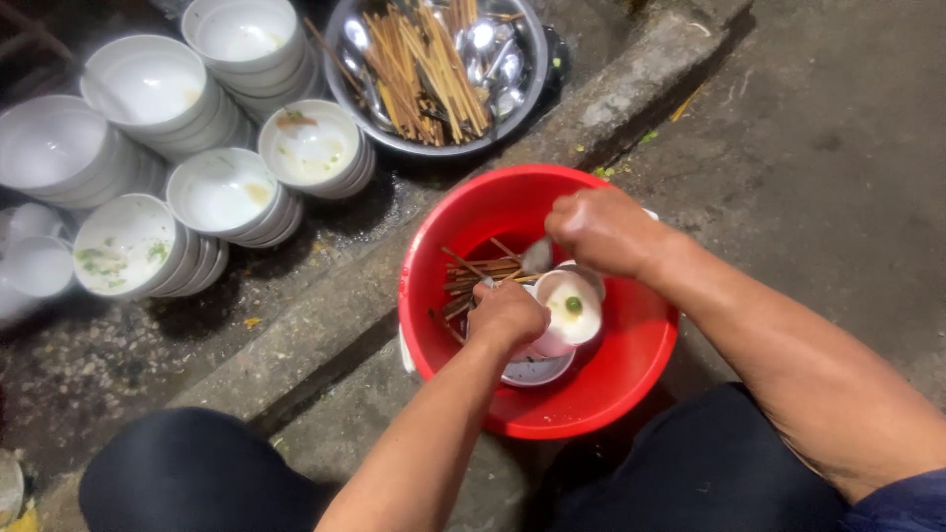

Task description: The person sorts used white bowls, chopsticks, and spoons from a red bucket into separate stacks and containers on the ground. They handle the items by hand, separating the bowls into a pile and placing the chopsticks and spoons into a metal tray.

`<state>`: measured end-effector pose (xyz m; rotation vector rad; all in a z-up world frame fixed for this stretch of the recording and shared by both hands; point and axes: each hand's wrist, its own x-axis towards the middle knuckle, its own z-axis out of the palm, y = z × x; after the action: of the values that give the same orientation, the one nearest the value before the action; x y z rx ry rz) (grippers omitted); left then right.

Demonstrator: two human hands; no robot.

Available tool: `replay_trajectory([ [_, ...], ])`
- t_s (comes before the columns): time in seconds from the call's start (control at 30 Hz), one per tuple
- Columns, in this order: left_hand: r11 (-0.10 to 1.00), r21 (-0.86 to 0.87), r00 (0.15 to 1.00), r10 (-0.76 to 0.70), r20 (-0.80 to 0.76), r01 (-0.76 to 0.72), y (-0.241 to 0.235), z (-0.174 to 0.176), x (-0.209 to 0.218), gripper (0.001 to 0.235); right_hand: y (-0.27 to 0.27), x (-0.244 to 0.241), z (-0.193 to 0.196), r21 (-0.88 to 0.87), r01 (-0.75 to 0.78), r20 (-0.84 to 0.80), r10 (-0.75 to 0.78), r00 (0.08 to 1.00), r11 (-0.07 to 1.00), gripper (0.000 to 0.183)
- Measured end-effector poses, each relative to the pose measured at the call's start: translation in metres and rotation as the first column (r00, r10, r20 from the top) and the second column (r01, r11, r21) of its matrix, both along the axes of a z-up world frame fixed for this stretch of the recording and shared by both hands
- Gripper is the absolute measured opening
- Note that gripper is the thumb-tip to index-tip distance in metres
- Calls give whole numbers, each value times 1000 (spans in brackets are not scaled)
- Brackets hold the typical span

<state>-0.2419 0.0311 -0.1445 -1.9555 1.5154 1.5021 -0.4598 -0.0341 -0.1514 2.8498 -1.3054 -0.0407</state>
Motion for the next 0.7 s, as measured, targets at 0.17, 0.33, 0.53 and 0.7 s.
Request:
replay_trajectory([
  [0.17, 1000, -9, 999, -16, 49, 17, 9, 35, -10, 68, 10, 15, 19, -233, 63, -27, -72, 997, 971, 11],
  [0.33, 988, -28, 987, -147, 64, 149, 6, 49, -11, 53, 9, 7, 17, -42, 158, -34, -159, 987, 987, 35],
  [0.53, 912, -143, 923, -384, 26, 383, -2, 4, -12, 44, 21, 5, 51, -64, 134, 49, -131, 990, 989, 22],
  [0.7, 950, -29, 940, -313, -134, 312, -19, -60, -5, 49, 24, -5, 41, -51, 96, 165, -86, 982, 994, 23],
])
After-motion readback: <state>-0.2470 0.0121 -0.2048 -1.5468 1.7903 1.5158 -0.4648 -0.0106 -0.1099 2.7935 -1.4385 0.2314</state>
